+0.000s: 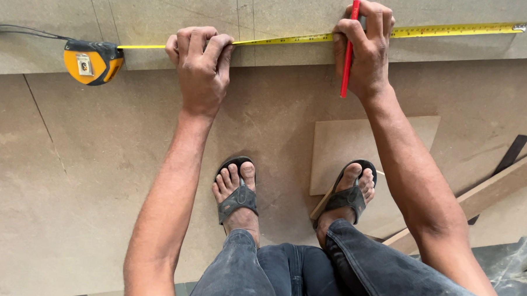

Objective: The person measures and marks lines on wooden boards using a tape measure and a pencil.

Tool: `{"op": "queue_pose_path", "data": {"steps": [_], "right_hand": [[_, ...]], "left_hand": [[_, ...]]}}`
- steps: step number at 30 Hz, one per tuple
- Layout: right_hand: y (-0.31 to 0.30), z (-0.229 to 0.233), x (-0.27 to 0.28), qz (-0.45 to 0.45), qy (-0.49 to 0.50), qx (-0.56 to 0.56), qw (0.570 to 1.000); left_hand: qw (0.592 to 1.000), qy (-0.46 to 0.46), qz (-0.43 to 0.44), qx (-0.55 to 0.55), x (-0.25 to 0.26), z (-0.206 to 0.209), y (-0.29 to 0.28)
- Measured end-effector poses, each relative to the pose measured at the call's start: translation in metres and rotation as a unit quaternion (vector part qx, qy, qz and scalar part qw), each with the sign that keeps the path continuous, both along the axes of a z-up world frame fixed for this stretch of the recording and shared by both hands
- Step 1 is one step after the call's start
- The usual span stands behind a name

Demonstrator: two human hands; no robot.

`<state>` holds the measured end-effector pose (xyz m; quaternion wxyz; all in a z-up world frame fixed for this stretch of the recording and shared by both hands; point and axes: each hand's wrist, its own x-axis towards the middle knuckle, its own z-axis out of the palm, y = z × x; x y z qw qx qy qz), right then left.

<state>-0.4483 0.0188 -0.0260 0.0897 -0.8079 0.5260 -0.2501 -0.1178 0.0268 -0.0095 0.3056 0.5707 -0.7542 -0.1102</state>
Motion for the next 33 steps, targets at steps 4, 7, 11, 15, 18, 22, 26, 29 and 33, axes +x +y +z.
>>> {"op": "queue_pose_path", "data": {"steps": [4, 7, 11, 15, 18, 22, 26, 29, 33], "right_hand": [[0.000, -0.001, -0.001, 0.003, -0.003, -0.002, 1.000], [0.003, 0.000, -0.003, 0.005, -0.011, 0.010, 1.000], [0.005, -0.002, -0.020, -0.003, 0.001, 0.006, 1.000], [0.005, 0.002, -0.043, -0.038, -0.023, 0.010, 0.999], [0.010, 0.003, -0.041, -0.050, -0.020, 0.025, 0.998], [0.000, -0.002, -0.024, -0.033, -0.025, 0.007, 0.999], [0.001, 0.007, -0.005, -0.015, -0.020, 0.019, 0.999], [0.000, 0.012, 0.000, -0.009, -0.016, 0.025, 1.000], [-0.003, 0.009, 0.003, -0.007, -0.011, 0.018, 1.000]], "left_hand": [[1.000, 0.009, 0.012, -0.007, -0.001, -0.012, 0.000], [1.000, -0.001, 0.009, -0.008, 0.002, -0.019, -0.001], [0.999, -0.026, 0.030, -0.017, 0.032, -0.022, -0.004], [0.999, -0.042, 0.034, 0.000, 0.080, -0.010, -0.006], [0.996, -0.082, 0.019, 0.005, 0.090, -0.004, 0.000], [0.998, -0.046, -0.041, -0.019, 0.062, -0.020, -0.008], [0.999, -0.012, -0.046, -0.018, 0.020, -0.020, -0.006], [0.999, -0.009, -0.031, 0.009, 0.010, -0.006, -0.002], [1.000, -0.021, -0.020, 0.009, 0.005, -0.002, -0.005]]}}
